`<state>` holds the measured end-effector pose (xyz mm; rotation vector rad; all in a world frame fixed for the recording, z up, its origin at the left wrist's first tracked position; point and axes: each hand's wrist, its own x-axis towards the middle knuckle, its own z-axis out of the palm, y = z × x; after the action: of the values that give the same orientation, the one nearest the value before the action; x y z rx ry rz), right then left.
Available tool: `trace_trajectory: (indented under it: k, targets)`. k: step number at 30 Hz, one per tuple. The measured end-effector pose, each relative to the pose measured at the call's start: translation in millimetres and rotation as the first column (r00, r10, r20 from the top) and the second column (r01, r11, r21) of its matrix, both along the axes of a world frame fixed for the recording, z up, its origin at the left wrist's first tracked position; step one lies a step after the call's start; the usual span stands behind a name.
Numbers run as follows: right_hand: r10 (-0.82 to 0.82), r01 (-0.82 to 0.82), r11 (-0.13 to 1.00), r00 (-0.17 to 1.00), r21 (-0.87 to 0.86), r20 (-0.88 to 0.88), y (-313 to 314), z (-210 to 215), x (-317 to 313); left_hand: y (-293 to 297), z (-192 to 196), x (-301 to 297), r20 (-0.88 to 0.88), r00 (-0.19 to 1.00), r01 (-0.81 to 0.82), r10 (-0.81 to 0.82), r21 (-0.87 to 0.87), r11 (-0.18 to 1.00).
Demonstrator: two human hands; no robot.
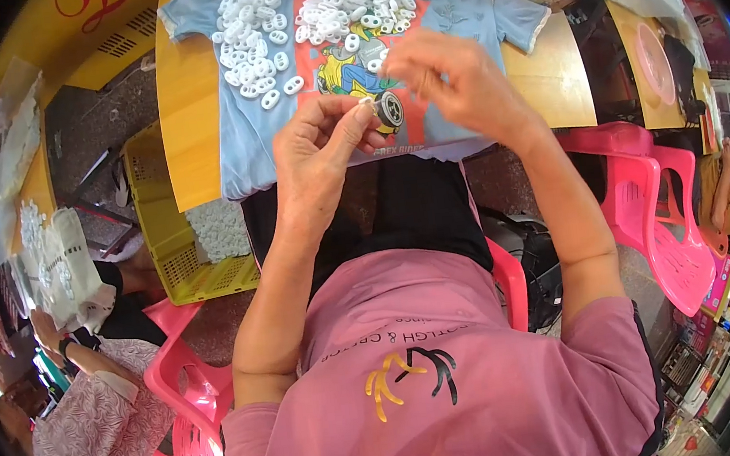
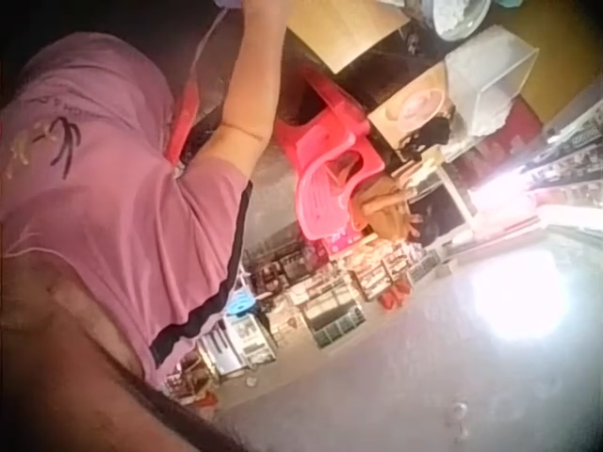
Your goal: Attaching plastic tags to a t-shirt using small plastic fasteners and tag components.
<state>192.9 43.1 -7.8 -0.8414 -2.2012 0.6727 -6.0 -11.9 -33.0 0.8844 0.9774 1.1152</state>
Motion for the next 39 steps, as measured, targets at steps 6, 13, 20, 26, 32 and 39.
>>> trace_trajectory:
  k: [6,13,20,26,32,39]
  targets:
    - [-0.218,0.18,0.971,0.935,0.157,0.279,23.8,-16.2,7.5,0.7,0.1,-5.0,0.003,0.999,-0.053,0.053,0.0,0.999]
    - [-0.267,0.294,0.944,0.947,-0.151,0.178,16.8,-8.8,0.8,1.6,2.2,-5.9,0.033,0.997,-0.071,0.071,0.001,0.997]
    - [-0.457,-0.004,0.623,0.809,-0.782,-0.368,-9.0,6.9,-4.4,6.3,15.6,5.6,0.117,0.988,-0.098,0.099,-0.013,0.995]
    - [-0.501,-0.113,0.599,0.72,-0.793,-0.481,-23.7,12.9,-5.8,6.0,27.5,13.5,0.203,0.976,-0.076,0.073,0.008,0.997]
    - [-0.488,-0.105,0.648,0.703,-0.754,-0.517,-32.3,20.2,-7.4,6.4,29.1,18.8,0.217,0.974,-0.066,0.06,0.02,0.998]
    - [-0.46,-0.047,0.715,0.72,-0.698,-0.52,-36.7,16.6,-7.0,4.3,28.8,20.1,0.184,0.981,-0.071,0.067,0.02,0.997]
